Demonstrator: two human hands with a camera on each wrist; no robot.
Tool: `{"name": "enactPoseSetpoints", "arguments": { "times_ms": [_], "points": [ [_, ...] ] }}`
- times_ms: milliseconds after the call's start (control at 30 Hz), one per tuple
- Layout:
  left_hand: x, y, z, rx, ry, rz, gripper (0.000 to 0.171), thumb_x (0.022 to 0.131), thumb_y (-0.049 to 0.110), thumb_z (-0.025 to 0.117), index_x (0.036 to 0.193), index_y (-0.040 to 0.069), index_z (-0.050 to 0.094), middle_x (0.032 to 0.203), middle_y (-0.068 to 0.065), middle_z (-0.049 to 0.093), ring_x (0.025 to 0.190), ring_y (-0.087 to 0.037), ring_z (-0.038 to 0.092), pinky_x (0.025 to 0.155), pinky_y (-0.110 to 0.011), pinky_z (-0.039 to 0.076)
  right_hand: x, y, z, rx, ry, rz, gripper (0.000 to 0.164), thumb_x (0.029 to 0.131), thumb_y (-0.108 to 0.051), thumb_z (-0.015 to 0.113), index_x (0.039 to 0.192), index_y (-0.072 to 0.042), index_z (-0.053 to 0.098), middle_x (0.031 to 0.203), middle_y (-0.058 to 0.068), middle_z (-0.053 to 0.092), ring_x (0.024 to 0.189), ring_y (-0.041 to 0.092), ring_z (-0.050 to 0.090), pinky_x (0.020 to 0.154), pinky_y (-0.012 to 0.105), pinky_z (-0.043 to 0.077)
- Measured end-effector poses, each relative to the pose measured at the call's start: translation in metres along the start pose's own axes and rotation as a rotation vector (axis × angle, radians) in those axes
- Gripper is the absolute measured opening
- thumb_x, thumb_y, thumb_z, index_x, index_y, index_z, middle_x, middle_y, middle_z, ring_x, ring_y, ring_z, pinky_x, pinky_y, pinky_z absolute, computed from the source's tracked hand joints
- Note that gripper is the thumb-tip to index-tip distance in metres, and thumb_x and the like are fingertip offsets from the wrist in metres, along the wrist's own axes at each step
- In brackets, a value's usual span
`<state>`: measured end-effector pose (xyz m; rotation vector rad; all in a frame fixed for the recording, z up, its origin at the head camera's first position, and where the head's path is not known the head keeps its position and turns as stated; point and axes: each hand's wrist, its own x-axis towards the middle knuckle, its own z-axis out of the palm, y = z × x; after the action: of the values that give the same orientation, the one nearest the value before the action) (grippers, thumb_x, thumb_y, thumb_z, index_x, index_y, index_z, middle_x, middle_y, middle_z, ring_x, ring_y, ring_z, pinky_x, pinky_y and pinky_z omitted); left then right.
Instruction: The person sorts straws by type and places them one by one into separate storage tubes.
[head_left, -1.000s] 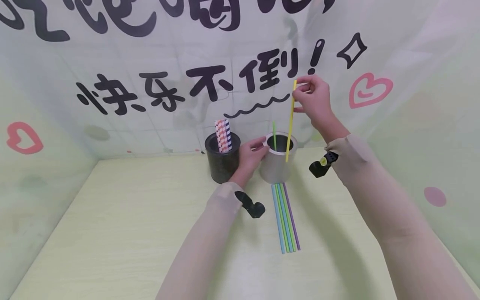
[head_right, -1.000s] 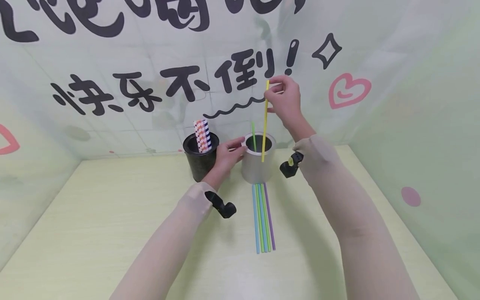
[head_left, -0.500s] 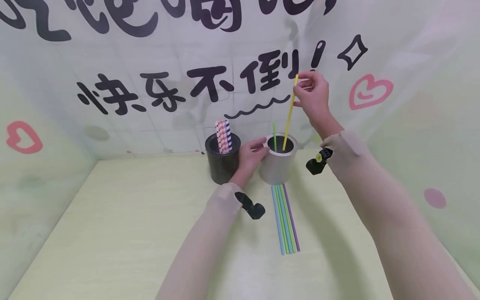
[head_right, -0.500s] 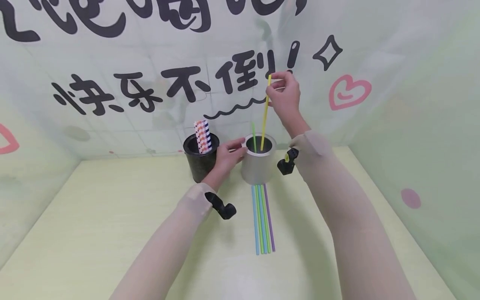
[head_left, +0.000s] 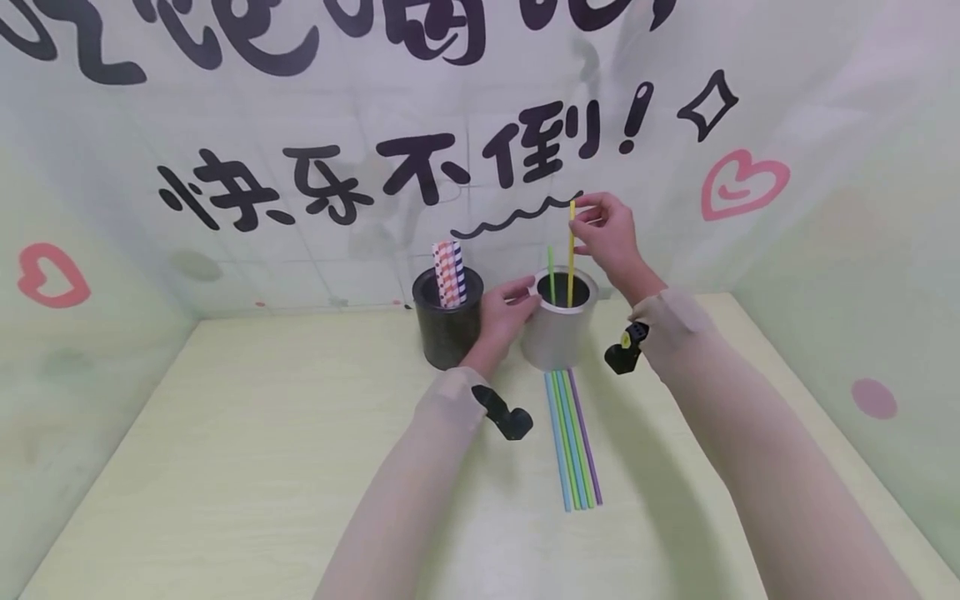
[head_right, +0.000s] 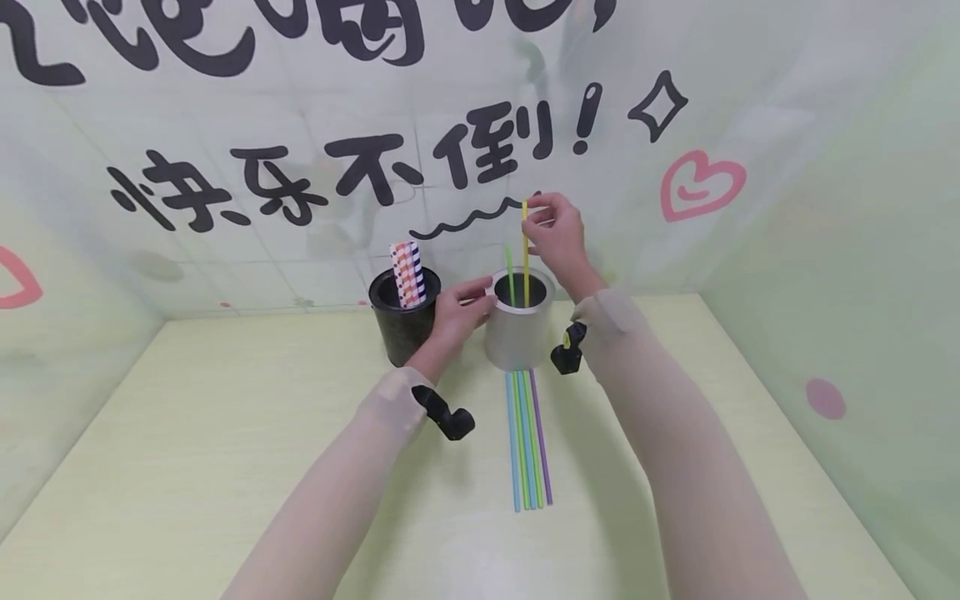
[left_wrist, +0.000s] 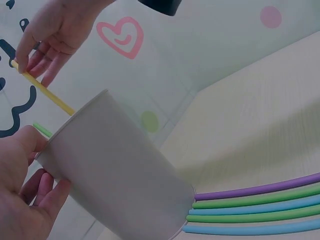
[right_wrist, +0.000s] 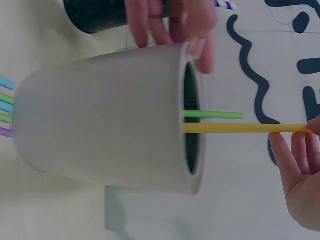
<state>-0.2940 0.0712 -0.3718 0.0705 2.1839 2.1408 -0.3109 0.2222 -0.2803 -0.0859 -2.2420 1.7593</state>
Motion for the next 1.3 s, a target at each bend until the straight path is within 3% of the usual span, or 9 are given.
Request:
{"name": "enactPoseSetpoints", "arguments": {
  "times_ms": [633,833,1033,1300],
  "points": [
    [-0.002,-0.003,0.001,0.026,0.001,-0.008,0.035,0.082,0.008,0.065,0.117,0.010,0.063,0.115,-0.010,0.059,0.102,-0.017,0.057,0.077,-0.021,0.053,-0.005,0.047,0.012,-0.091,-0.065,0.099,0.032,0.084,0.003,0.054,0.115,0.001,0.053,0.090,0.010,0.050,0.074,0.016,0.052,0.071,0.036,0.057],
    [0.000,0.000,0.000,0.028,0.001,-0.021,0.036,0.083,0.009,0.065,0.118,0.012,0.063,0.116,-0.008,0.059,0.101,-0.016,0.057,0.077,-0.022,0.053,-0.002,0.046,0.017,-0.159,-0.078,0.140,0.032,0.083,0.003,0.056,0.114,0.000,0.054,0.093,0.012,0.053,0.078,0.019,0.054,0.065,0.031,0.057],
    [0.002,0.000,-0.002,0.021,-0.008,-0.011,0.035,0.083,0.009,0.064,0.119,0.011,0.062,0.117,-0.009,0.058,0.102,-0.017,0.057,0.077,-0.021,0.053,0.002,0.039,0.023,-0.256,-0.108,0.198,0.032,0.085,0.000,0.056,0.117,-0.003,0.052,0.100,0.014,0.055,0.085,0.023,0.055,0.067,0.030,0.056],
    [0.001,0.000,-0.001,0.009,-0.011,-0.009,0.036,0.083,0.007,0.064,0.119,0.009,0.062,0.116,-0.010,0.058,0.102,-0.017,0.057,0.077,-0.021,0.053,0.004,0.037,0.023,-0.254,-0.110,0.249,0.032,0.084,-0.001,0.056,0.116,-0.002,0.053,0.104,0.015,0.055,0.088,0.026,0.056,0.071,0.034,0.056]
  ]
}}
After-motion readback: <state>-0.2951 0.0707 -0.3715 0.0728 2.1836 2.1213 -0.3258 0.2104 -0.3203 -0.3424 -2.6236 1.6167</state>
